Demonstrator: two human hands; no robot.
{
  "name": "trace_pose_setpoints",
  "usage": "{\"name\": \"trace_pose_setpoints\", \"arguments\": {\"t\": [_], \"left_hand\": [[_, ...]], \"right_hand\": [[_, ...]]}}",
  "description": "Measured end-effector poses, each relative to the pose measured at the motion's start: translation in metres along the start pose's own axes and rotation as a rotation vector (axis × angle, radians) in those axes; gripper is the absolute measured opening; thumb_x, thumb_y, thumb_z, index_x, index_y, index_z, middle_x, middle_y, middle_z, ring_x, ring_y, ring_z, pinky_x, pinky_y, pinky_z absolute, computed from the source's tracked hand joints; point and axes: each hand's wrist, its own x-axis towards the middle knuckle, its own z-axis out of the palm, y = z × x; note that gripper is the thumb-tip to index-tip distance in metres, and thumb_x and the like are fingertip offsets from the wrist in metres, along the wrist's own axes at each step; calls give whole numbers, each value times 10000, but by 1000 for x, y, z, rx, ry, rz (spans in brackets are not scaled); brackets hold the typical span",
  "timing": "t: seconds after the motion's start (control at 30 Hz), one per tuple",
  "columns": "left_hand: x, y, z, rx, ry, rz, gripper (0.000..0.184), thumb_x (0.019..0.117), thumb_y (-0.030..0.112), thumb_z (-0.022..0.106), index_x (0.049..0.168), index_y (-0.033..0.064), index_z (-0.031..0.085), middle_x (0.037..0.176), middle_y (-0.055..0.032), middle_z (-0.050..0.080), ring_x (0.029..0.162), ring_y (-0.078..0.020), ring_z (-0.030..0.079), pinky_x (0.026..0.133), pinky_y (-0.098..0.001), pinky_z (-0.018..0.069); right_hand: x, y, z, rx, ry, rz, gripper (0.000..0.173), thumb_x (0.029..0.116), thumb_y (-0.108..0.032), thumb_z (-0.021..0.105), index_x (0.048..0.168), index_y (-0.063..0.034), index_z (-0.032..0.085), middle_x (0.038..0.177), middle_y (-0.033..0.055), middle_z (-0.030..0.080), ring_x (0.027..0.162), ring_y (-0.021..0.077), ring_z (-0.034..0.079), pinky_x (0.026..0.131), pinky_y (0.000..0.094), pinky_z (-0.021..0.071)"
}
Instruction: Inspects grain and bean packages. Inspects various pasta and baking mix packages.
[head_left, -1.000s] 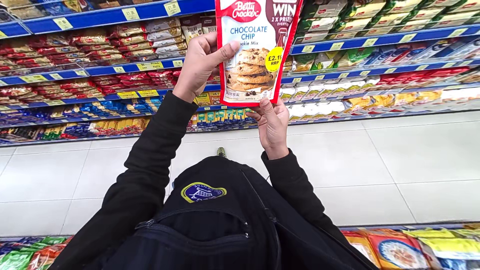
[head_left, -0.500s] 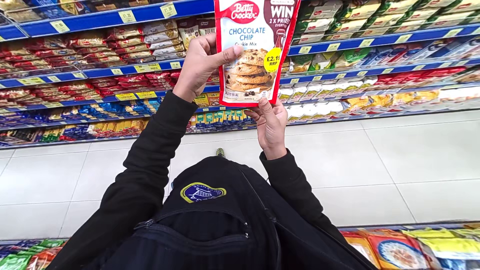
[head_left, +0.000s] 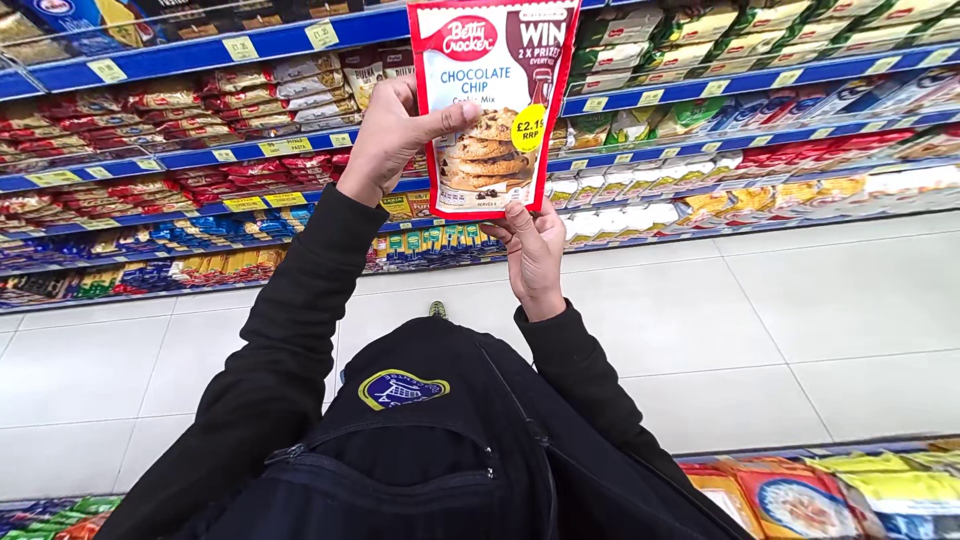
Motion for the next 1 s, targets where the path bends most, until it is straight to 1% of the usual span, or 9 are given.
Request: {"name": "trace_pose_setpoints", "arguments": {"t": [0.13, 0.37, 0.5, 0.63, 0.7, 0.77, 0.83, 0.93, 1.0], "left_hand": [[5, -4, 3, 4, 6, -8, 300, 889, 60, 772, 1150, -33, 656, 1003, -93, 762, 921, -185, 750, 878, -360, 632], [15, -3, 5, 31, -10, -3, 295, 880, 44, 777, 1138, -39, 661, 1000, -100, 765, 917, -190, 756, 874, -360, 638], [20, 3, 6, 78, -42, 17, 306, 889, 40, 764, 1161, -48, 658, 1013, -109, 765, 915, -201, 759, 869, -371, 644], [30, 15, 5, 134, -21, 16, 288, 873, -5, 766, 1144, -37, 674, 984, -105, 772, 851, -183, 763, 785, -341, 656], [35, 14, 1, 170, -25, 34, 263, 883, 20, 765, 1134, -3, 693, 976, -88, 771, 827, -169, 758, 746, -328, 652], [50, 7, -11, 176, -25, 60, 262, 883, 50, 779, 1128, -6, 703, 980, -102, 769, 846, -182, 751, 769, -351, 645], [66, 4, -20, 172, 26, 94, 262, 867, 44, 793, 1106, -26, 713, 973, -118, 771, 875, -195, 754, 827, -377, 640], [93, 6, -38, 187, 86, 194, 251, 851, 44, 810, 1076, -30, 728, 957, -122, 771, 873, -199, 755, 837, -387, 640], [119, 18, -52, 228, 99, 286, 229, 862, 52, 802, 1071, -13, 734, 957, -107, 772, 863, -183, 752, 812, -372, 640]], "right_hand": [[4, 1, -6, 3, -7, 3, 402, 960, -115, 695, 1323, -23, 549, 1126, 162, 706, 950, 271, 743, 869, 436, 634], [14, 1, -14, -17, -38, -8, 431, 953, -112, 699, 1336, -17, 526, 1127, 175, 702, 962, 297, 741, 876, 454, 635], [25, 3, -19, -16, -134, 4, 588, 941, -183, 742, 1416, 14, 458, 1168, 199, 689, 997, 305, 732, 899, 451, 627], [45, 5, -20, 0, -229, 39, 633, 939, -109, 715, 1433, 83, 371, 1215, 215, 662, 1028, 307, 723, 897, 457, 629], [54, 9, -19, 28, -250, 59, 636, 925, -92, 725, 1429, 76, 375, 1234, 205, 655, 1038, 302, 718, 894, 454, 628], [68, 13, -15, 31, -263, 60, 691, 903, -137, 774, 1436, 54, 378, 1254, 202, 652, 1053, 307, 715, 893, 458, 629], [83, 16, -13, 24, -273, 78, 781, 882, -167, 803, 1479, 34, 342, 1309, 232, 621, 1111, 350, 690, 931, 488, 612], [102, 22, -16, -72, -308, 121, 842, 917, -282, 768, 1553, -4, 290, 1324, 252, 637, 1141, 378, 686, 925, 478, 613], [114, 26, -17, -122, -341, 144, 828, 938, -349, 736, 1574, -39, 305, 1310, 251, 650, 1138, 379, 687, 912, 465, 616]]}}
